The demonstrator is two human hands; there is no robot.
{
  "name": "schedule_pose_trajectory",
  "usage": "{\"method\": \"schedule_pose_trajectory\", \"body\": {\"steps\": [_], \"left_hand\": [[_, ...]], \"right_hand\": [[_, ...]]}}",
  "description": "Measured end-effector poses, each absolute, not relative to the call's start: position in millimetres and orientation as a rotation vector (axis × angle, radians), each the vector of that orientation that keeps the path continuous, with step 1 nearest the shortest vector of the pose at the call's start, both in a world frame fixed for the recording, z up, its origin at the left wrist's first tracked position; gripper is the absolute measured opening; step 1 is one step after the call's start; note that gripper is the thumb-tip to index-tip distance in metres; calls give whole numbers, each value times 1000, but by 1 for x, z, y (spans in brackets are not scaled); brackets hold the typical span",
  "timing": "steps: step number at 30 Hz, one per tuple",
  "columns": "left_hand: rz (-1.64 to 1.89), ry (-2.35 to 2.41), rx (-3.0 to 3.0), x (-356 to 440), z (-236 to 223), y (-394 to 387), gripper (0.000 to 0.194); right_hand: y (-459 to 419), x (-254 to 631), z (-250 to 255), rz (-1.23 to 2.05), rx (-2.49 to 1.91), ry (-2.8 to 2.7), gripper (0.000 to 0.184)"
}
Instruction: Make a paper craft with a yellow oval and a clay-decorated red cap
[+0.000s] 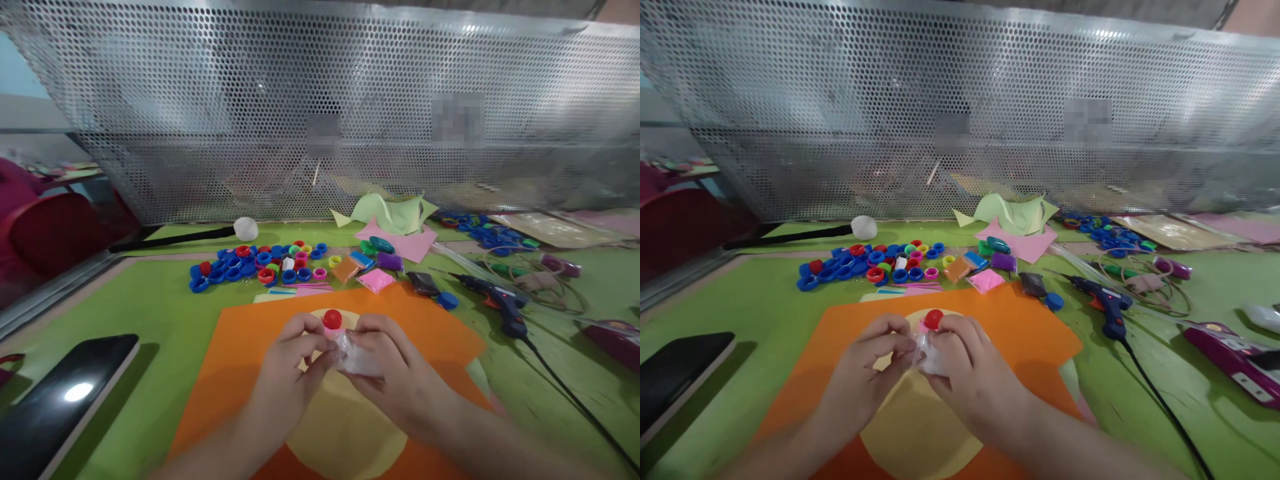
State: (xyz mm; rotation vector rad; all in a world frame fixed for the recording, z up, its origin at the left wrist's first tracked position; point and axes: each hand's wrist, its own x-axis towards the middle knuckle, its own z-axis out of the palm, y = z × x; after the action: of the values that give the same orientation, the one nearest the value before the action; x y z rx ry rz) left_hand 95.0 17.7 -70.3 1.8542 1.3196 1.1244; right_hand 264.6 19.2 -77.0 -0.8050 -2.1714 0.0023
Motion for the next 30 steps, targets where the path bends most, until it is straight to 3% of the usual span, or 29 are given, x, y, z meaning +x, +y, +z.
{"method": "schedule_pose_trajectory", "body": {"steps": [6, 10, 13, 18, 23, 30], "left_hand": [[1279, 1393, 1830, 90, -63, 16, 16], [1353, 1442, 1403, 76, -57, 24, 19], [1375, 1336, 1164, 68, -58, 32, 22], [1305, 1247, 1082, 67, -61, 40, 27], [1234, 1190, 1079, 68, -61, 40, 29], [1172, 1206, 1165, 66, -56, 38, 20]], "right_hand": [[18, 265, -85, 320, -1007, -2075, 27], [25, 269, -83, 430, -1175, -2022, 26], [34, 274, -82, 390, -1440, -2132, 29], [55, 299, -73, 214, -1659, -2249, 52], [93, 337, -56, -103, -2137, -1992, 49], [128, 346, -61, -116, -2553, -2014, 25]]}}
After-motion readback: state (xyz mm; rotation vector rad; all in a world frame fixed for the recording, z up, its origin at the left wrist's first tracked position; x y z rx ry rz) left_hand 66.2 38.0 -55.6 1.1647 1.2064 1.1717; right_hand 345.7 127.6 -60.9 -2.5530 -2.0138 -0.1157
